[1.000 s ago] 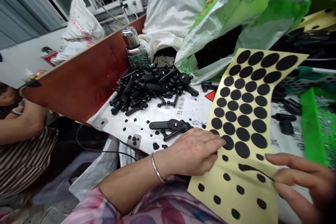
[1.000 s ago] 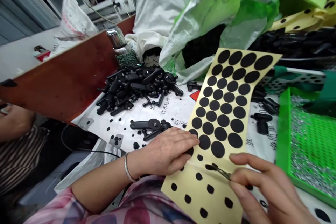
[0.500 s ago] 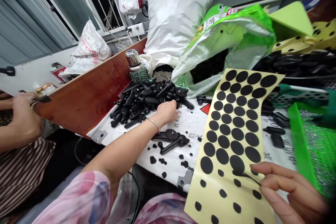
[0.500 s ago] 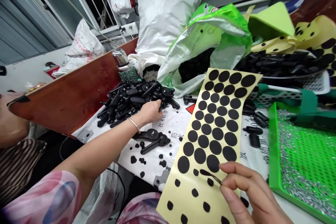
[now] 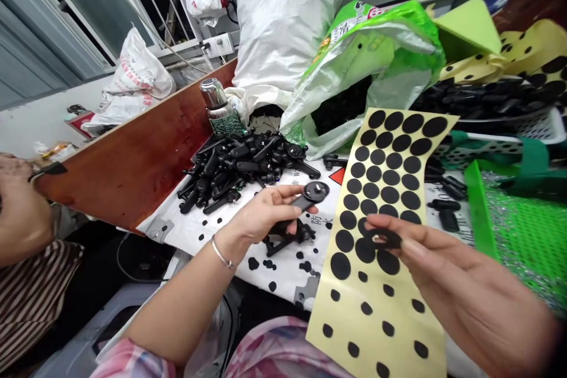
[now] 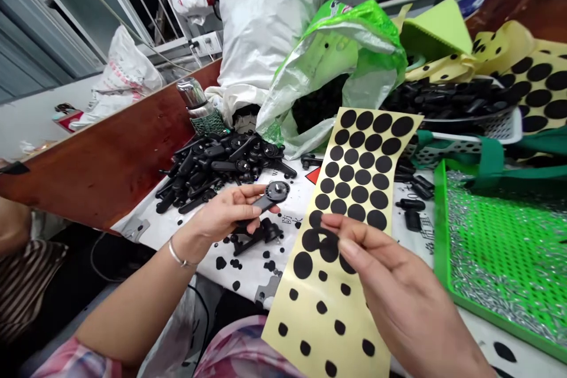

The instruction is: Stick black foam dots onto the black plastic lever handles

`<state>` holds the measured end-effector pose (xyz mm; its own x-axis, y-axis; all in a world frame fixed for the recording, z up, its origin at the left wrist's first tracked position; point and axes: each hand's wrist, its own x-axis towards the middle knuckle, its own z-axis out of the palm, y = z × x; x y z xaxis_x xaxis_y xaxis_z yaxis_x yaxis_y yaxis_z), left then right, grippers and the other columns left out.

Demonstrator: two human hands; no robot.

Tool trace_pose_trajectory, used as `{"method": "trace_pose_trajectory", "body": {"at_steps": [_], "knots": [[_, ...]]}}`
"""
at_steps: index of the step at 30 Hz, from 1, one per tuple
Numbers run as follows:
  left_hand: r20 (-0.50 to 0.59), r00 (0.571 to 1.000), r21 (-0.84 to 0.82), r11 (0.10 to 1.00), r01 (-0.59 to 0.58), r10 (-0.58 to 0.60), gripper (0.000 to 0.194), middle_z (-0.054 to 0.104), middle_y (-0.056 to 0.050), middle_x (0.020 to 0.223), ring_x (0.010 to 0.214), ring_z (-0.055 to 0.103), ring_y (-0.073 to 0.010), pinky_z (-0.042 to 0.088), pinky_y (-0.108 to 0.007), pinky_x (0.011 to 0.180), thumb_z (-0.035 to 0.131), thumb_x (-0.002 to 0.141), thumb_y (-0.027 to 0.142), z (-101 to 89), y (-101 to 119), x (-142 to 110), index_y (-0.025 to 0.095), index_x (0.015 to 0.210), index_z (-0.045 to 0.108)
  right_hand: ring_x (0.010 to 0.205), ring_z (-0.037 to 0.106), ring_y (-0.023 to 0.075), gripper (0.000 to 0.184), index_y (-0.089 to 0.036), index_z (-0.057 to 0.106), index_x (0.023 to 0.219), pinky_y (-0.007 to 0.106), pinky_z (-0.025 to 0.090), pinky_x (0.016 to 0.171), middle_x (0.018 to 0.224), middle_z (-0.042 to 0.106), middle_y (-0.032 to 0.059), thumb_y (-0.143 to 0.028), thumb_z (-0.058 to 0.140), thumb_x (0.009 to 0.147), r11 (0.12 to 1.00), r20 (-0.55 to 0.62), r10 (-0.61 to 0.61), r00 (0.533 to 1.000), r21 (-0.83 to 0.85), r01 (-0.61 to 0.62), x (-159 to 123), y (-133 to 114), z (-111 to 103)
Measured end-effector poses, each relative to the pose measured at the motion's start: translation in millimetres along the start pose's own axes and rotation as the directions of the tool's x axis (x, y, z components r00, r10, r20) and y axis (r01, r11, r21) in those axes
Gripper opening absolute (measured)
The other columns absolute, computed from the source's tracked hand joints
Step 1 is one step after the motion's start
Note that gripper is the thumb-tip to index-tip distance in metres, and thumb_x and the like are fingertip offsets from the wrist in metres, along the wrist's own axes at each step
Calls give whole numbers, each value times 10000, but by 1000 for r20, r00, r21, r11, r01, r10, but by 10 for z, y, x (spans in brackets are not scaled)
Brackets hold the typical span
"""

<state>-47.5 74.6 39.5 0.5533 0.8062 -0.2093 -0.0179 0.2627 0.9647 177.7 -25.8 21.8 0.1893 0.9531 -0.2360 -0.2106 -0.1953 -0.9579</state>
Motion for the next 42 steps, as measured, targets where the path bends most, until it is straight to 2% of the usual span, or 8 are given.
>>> {"method": "trace_pose_trajectory", "body": {"at_steps": [2, 5, 9, 12, 16, 22, 34, 42], "knots": [[33, 999, -6, 1000, -28, 28, 539, 679, -115, 1025, 487, 533, -45, 425, -208, 511, 673, 709, 163, 137, -14, -84, 145, 1235, 555, 1109, 577, 349, 503, -261, 725, 949, 487, 430, 993, 1140, 673, 110, -525, 812, 530, 992, 49, 92, 995, 77, -96, 14, -141, 136], [-6, 998, 67, 996, -56, 56, 570, 650, -121, 1107, 529, 555, -45, 444, -200, 529, 634, 707, 122, 282, -4, -150, 147, 1267, 534, 1072, 597, 317, 528, -240, 721, 975, 456, 416, 1015, 1100, 686, 104, -496, 832, 526, 980, 114, 136, 984, 131, -151, 23, -273, 242], [-43, 997, 128, 990, -54, 60, 609, 653, -113, 1124, 600, 570, -66, 456, -189, 536, 580, 666, 64, 402, -32, -174, 133, 1269, 537, 1076, 578, 286, 413, -243, 729, 919, 434, 371, 1050, 1088, 686, 88, -470, 819, 586, 983, 160, 137, 977, 100, -155, 45, -312, 263], [-47, 994, 140, 985, -96, 103, 599, 659, -100, 1146, 678, 598, -97, 456, -184, 533, 537, 650, 43, 453, -106, -170, 134, 1242, 560, 1013, 593, 274, 311, -233, 725, 828, 440, 401, 1020, 1035, 692, 82, -446, 808, 618, 987, 187, 121, 975, 85, -139, 72, -282, 268], [-55, 990, 147, 981, -123, 132, 594, 658, -107, 1168, 774, 641, -136, 487, -198, 571, 521, 661, 40, 474, -186, -167, 116, 1249, 549, 982, 604, 248, 246, -212, 722, 816, 386, 454, 971, 991, 688, 78, -416, 773, 688, 985, 225, 112, 968, 103, -138, 90, -243, 278], [-107, 983, 139, 981, -134, 149, 534, 644, -114, 1207, 1058, 623, -231, 538, -271, 783, 584, 691, 85, 499, -194, -181, 110, 1224, 560, 945, 612, 219, 182, -217, 718, 791, 358, 483, 949, 916, 677, 55, -385, 751, 731, 978, 232, 112, 966, 144, -148, 109, -233, 266], [-93, 978, 236, 959, -160, 186, 493, 664, -126, 1141, 975, 641, -223, 531, -319, 828, 610, 781, 216, 523, -260, -195, 100, 1255, 539, 882, 628, 216, 197, -219, 725, 741, 370, 498, 922, 857, 687, 56, -400, 782, 689, 985, 226, 92, 970, 122, -122, 122, -199, 269], [-91, 951, 313, 915, -254, 295, 400, 676, -83, 1133, 1017, 632, -210, 505, -311, 898, 600, 827, 249, 508, -316, -180, 150, 1214, 583, 942, 624, 230, 234, -215, 731, 789, 381, 459, 978, 953, 698, 65, -403, 793, 664, 985, 183, 107, 977, 113, -129, 128, -167, 272]]}}
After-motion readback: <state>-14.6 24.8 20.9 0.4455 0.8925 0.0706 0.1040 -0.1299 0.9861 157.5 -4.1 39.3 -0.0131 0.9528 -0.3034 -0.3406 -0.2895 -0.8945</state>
